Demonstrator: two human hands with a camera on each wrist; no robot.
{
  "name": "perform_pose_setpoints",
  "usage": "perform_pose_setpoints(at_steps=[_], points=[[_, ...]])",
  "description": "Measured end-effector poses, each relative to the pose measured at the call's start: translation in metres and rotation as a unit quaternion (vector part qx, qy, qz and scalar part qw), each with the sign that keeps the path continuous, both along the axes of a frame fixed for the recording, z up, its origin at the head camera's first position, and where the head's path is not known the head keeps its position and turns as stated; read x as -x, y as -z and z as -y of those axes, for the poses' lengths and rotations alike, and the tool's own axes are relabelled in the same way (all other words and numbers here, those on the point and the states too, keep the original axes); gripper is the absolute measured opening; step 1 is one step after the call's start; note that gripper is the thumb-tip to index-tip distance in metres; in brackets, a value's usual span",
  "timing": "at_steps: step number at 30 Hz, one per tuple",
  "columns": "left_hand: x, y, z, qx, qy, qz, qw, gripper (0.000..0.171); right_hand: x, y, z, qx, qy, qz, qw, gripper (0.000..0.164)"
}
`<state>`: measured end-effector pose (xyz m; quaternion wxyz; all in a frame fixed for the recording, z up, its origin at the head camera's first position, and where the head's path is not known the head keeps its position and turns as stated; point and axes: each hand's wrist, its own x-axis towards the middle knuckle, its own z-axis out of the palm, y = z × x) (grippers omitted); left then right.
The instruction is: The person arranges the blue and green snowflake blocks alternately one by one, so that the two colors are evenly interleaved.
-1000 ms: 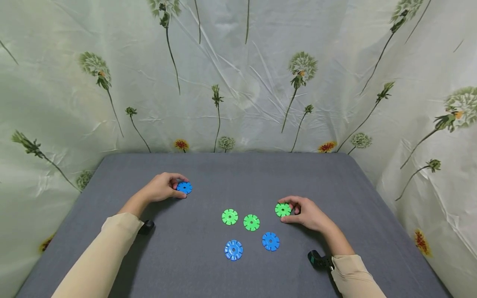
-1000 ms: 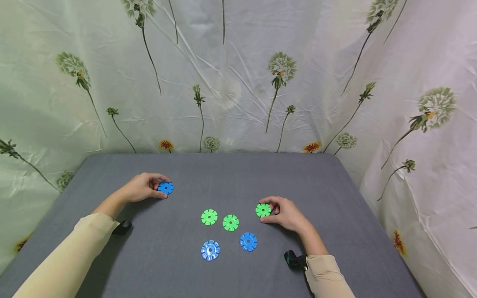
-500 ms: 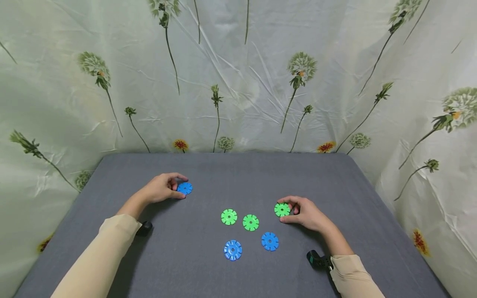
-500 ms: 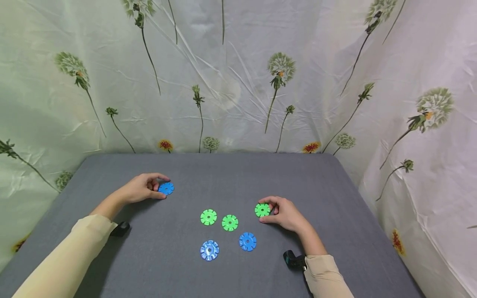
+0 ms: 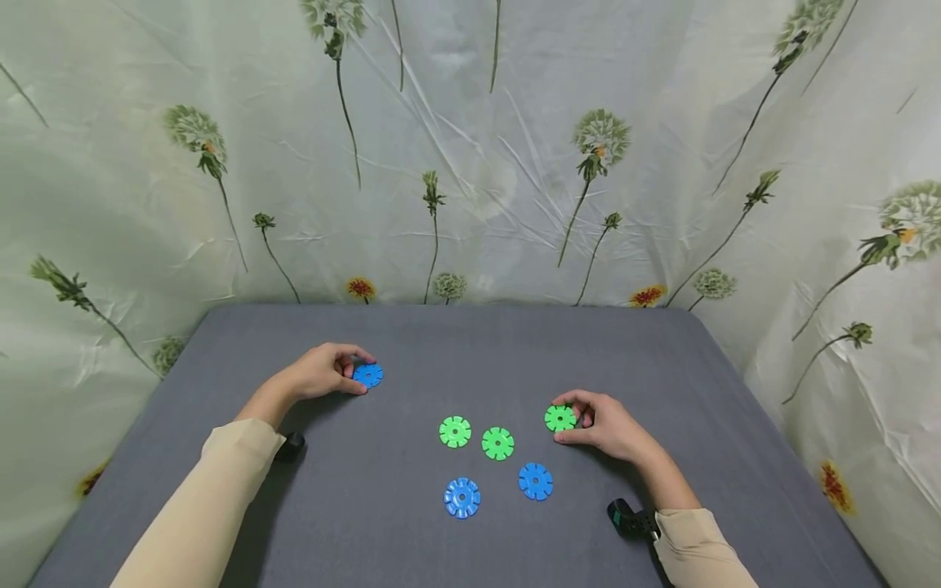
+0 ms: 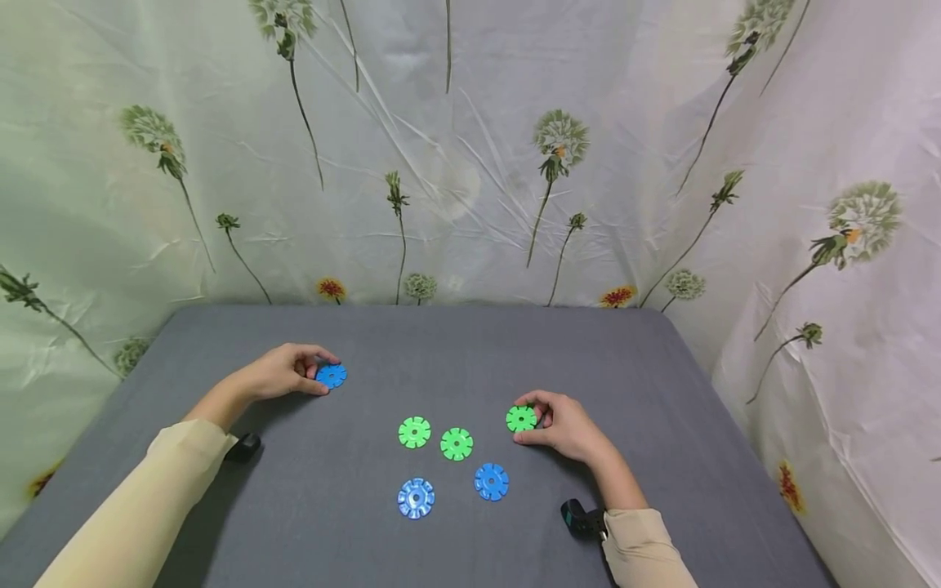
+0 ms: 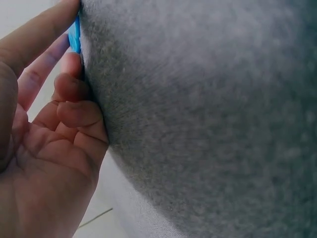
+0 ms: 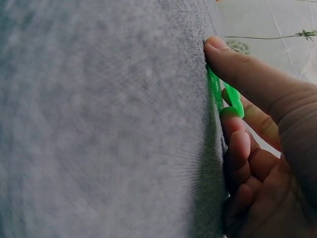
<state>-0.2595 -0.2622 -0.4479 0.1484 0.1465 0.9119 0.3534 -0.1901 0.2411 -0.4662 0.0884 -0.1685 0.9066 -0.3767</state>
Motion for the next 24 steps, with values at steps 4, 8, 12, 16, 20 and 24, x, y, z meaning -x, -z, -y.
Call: perform_pose_setpoints(at_steps=[4,8,12,16,20,24], points=[[0.001,0.0,0.001,0.0,0.007,0.0,1.0,0.046,0.001,0.0,0.001,-0.009,0.0,0.0,1.0,0.047],[0.0,0.0,0.001,0.002,0.002,-0.001,1.0,0.045,0.002,-0.001,0.0,-0.013,-0.003,0.0,1.0,0.047],[-0.001,-0.001,-0.001,0.006,0.003,-0.007,0.9999,0.044,0.002,-0.004,0.0,-0.017,-0.007,-0.003,1.0,0.045],[-0.002,-0.001,-0.002,0.007,0.0,-0.008,0.9999,0.044,0.003,-0.007,0.001,-0.019,-0.009,0.0,1.0,0.046],[-0.003,-0.001,-0.002,0.009,-0.005,-0.011,0.9999,0.044,0.008,-0.013,0.005,-0.015,-0.012,0.005,1.0,0.047],[-0.004,-0.001,-0.002,0.01,-0.004,-0.015,0.9998,0.044,0.015,-0.02,0.015,-0.015,-0.018,0.001,1.0,0.046]])
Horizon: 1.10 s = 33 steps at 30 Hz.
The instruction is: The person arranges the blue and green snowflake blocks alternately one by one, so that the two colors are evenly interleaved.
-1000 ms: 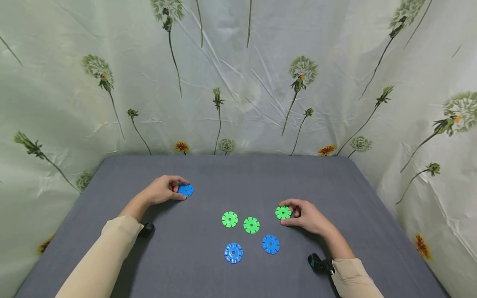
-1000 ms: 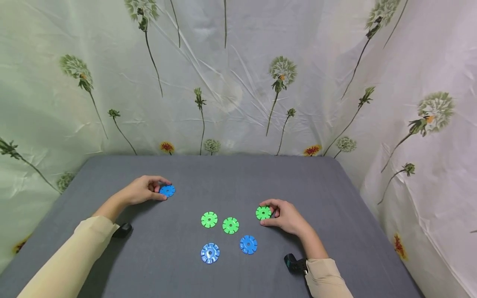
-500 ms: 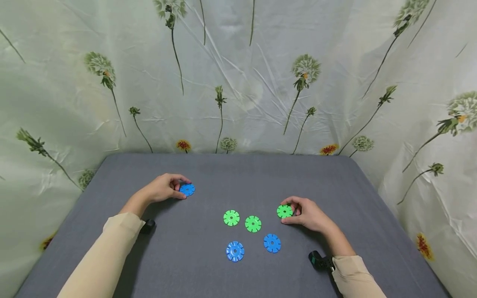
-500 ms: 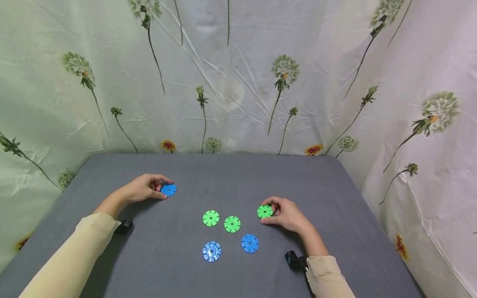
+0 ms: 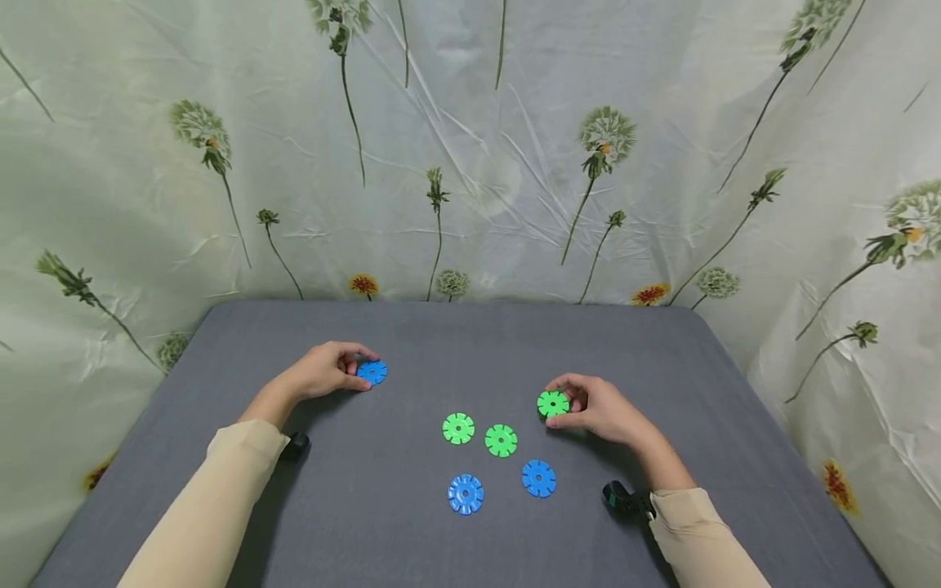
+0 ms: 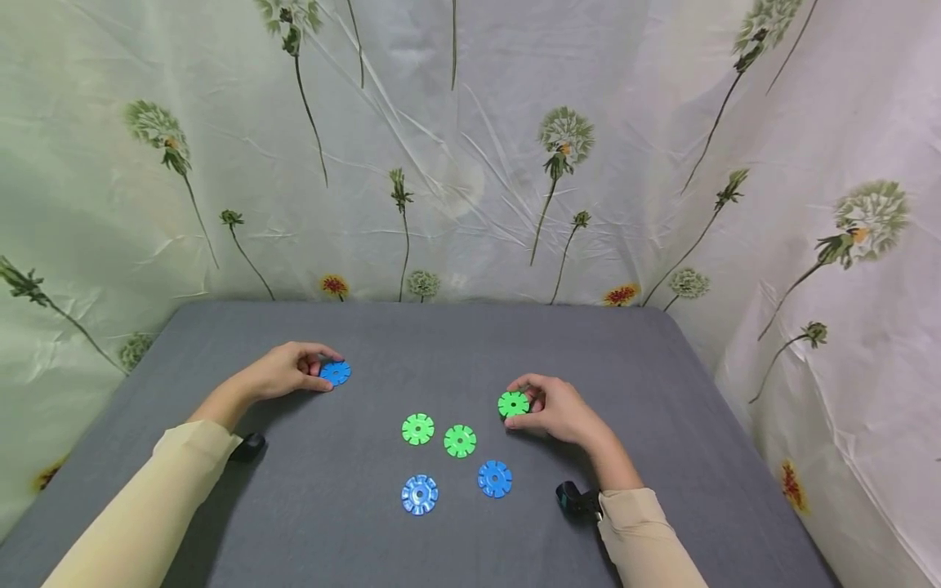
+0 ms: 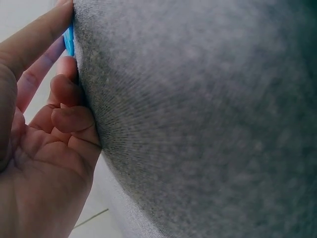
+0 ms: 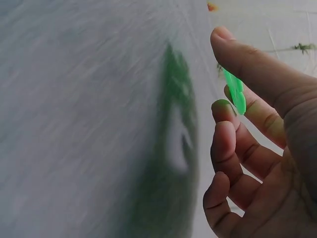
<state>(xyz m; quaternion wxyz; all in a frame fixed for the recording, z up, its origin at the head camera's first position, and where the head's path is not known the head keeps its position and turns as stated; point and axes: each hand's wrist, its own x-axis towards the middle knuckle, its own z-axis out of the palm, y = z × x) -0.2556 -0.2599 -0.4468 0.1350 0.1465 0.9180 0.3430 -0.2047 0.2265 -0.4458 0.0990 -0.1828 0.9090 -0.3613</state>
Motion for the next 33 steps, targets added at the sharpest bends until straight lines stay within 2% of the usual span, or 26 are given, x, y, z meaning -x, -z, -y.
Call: perform_pose_setpoints(at_steps=[9,18,33], points=[[0.001,0.001,0.0,0.003,0.002,-0.006,1.0,0.044,0.026,-0.019,0.035,-0.005,-0.02,-0.021,1.0,0.046],[0.001,0.001,0.001,0.001,-0.001,-0.006,1.0,0.044,0.05,-0.032,0.07,-0.001,-0.038,-0.013,0.999,0.046],[0.001,0.003,0.002,-0.004,-0.003,-0.012,0.9999,0.045,0.081,-0.028,0.133,0.017,-0.066,0.003,0.998,0.043]])
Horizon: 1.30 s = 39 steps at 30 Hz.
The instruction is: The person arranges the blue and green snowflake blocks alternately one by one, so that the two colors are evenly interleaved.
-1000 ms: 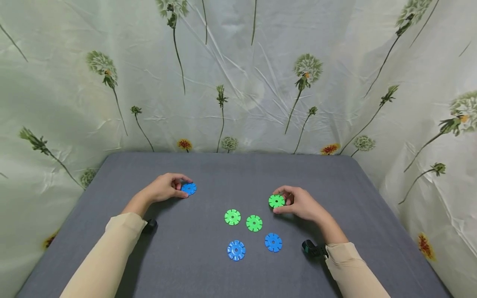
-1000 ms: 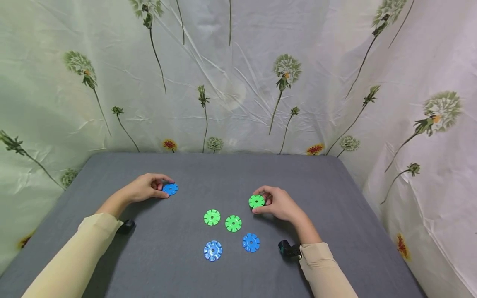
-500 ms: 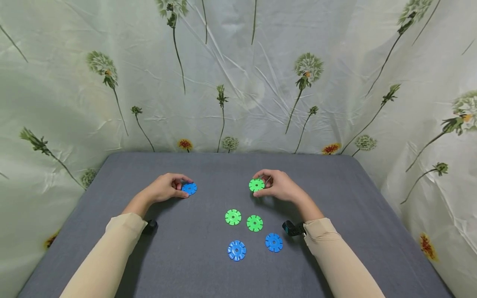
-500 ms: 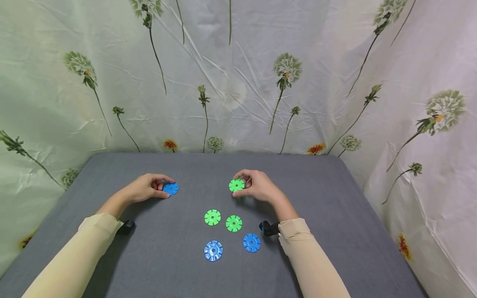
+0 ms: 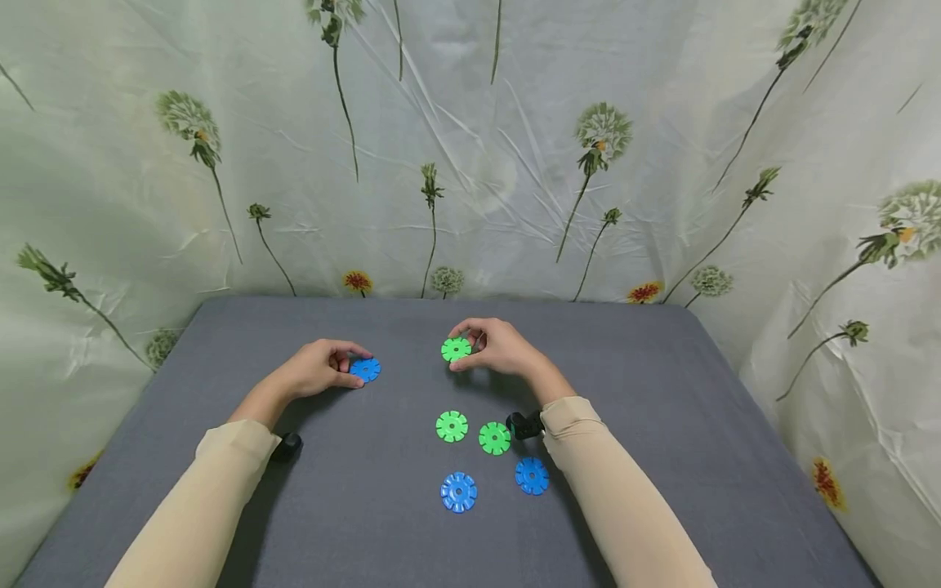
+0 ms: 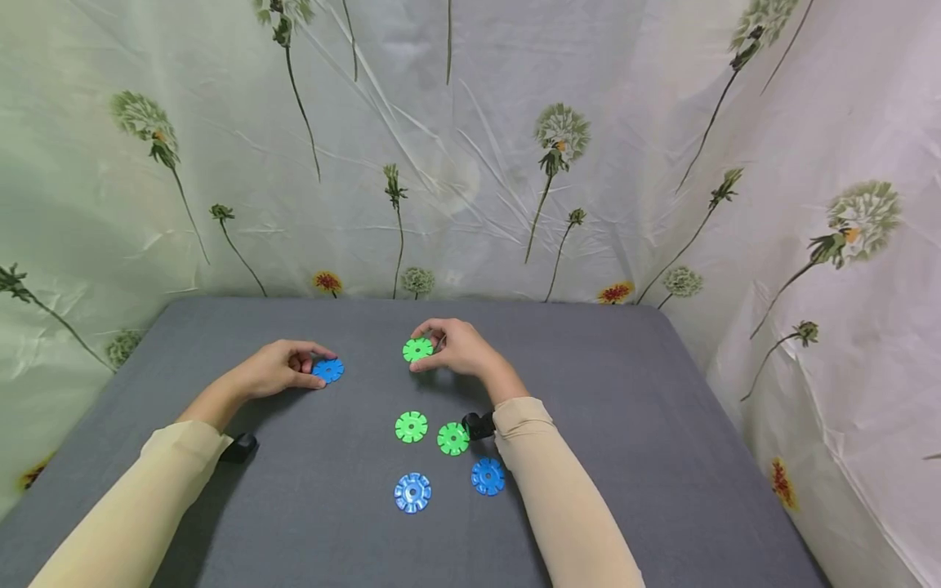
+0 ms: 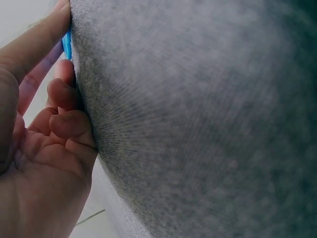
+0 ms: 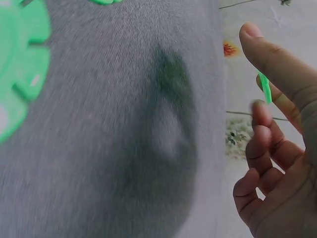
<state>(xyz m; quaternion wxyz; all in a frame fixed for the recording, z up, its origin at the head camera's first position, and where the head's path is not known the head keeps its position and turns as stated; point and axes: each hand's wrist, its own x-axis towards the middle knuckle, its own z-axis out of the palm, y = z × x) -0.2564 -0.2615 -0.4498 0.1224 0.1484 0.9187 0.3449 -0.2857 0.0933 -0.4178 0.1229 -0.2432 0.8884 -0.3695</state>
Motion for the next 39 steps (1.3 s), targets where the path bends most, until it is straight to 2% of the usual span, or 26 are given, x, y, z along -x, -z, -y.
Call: perform_pose_setpoints(at_steps=[6,14,21,30,39], points=[[0.0,0.0,0.001,0.001,0.0,-0.001,1.0,0.045,0.006,0.005,0.021,-0.002,0.001,0.018,1.0,0.044],[0.001,-0.001,0.002,0.005,-0.001,-0.003,1.0,0.043,0.012,0.01,0.048,-0.012,-0.026,0.037,0.999,0.047],[0.001,0.0,0.001,0.0,-0.001,0.002,1.0,0.043,0.015,0.013,0.065,-0.029,-0.033,0.042,0.998,0.049],[0.003,0.0,0.0,0.003,-0.002,0.0,1.0,0.043,0.015,0.014,0.079,-0.1,-0.035,0.027,0.994,0.05],[0.003,0.002,0.0,0.004,-0.005,0.002,1.0,0.044,0.008,0.018,0.086,-0.133,-0.031,0.019,0.99,0.049]])
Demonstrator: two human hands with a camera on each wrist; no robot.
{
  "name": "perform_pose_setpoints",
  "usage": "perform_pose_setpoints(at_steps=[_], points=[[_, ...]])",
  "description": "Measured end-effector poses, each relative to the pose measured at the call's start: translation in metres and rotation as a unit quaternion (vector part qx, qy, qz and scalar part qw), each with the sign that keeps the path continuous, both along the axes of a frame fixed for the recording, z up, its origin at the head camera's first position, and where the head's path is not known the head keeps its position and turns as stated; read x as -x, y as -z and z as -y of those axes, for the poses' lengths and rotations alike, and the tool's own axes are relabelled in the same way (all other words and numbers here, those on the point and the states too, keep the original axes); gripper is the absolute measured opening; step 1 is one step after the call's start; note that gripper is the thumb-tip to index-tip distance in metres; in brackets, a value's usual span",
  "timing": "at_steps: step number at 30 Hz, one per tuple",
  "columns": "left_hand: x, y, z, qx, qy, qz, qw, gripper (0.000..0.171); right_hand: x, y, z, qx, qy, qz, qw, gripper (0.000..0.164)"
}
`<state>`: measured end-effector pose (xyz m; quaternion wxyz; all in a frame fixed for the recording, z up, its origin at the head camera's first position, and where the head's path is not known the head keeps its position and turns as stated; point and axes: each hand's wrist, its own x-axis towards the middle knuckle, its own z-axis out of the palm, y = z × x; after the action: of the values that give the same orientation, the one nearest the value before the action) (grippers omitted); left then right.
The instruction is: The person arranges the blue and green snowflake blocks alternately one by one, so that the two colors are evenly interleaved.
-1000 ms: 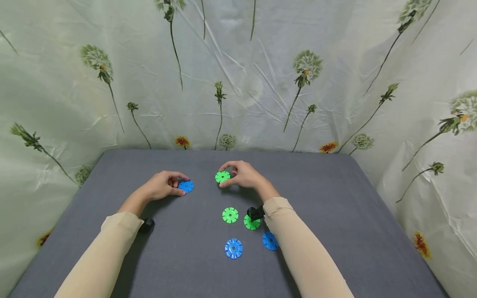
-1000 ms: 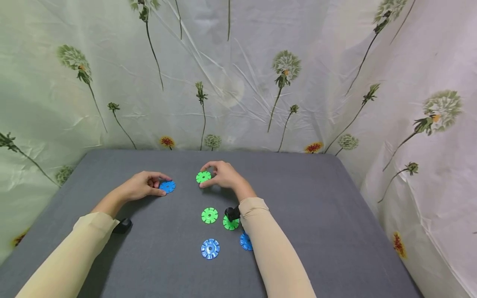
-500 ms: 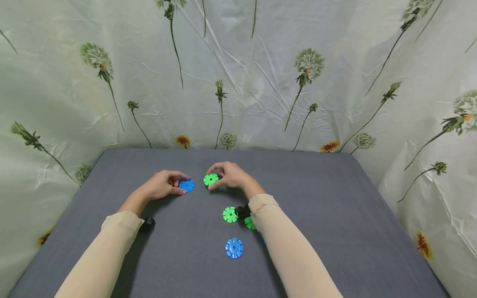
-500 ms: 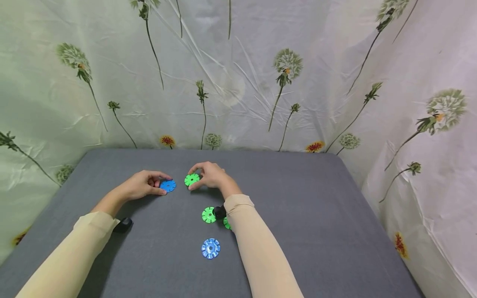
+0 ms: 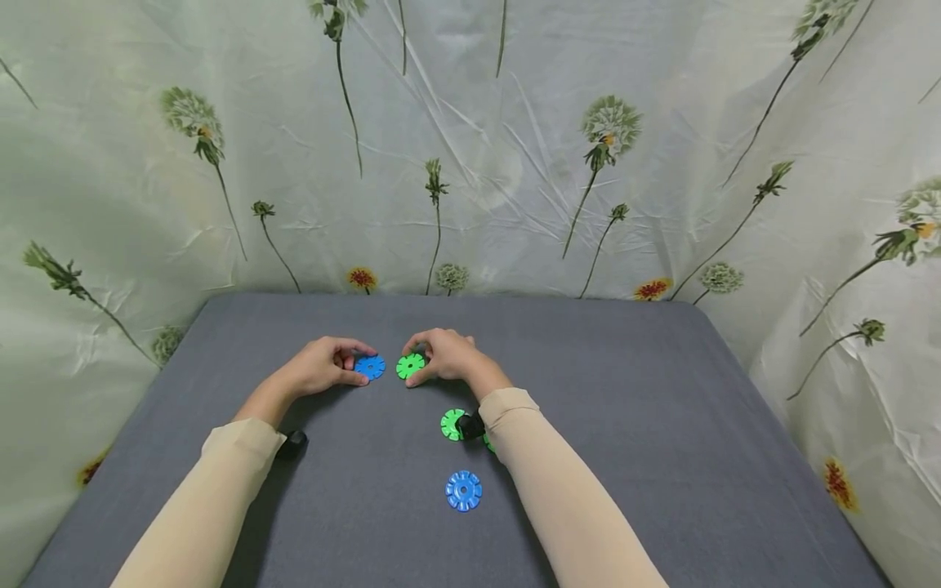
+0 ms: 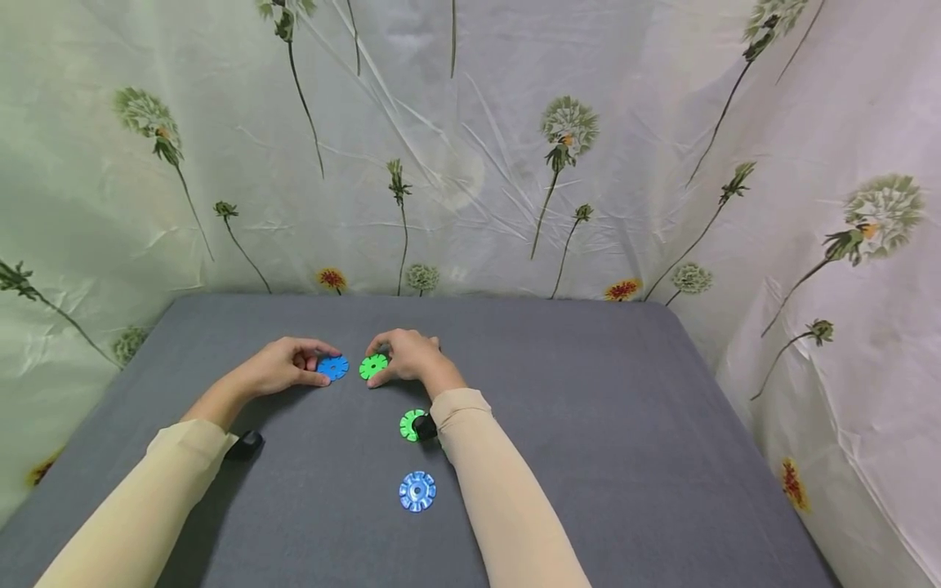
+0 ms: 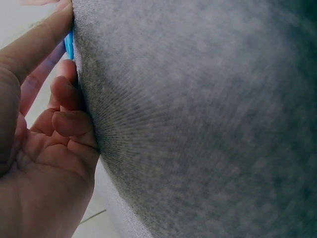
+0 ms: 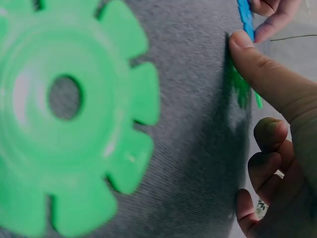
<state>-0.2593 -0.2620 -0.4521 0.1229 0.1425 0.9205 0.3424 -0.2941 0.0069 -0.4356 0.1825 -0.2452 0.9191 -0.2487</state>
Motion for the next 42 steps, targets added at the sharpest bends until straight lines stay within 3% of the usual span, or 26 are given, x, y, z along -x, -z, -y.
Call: perform_pose_setpoints(at_steps=[24,42], points=[[-0.0005,0.0026,0.0001,0.004,-0.011,0.002,0.9999,0.042,-0.0056,0.0032,0.0082,-0.015,0.007,-0.01,1.0,0.054],[-0.0021,-0.0023,-0.0031,0.001,-0.007,0.001,1.0,0.044,-0.0072,0.0048,0.0065,-0.007,0.014,-0.012,1.0,0.052]])
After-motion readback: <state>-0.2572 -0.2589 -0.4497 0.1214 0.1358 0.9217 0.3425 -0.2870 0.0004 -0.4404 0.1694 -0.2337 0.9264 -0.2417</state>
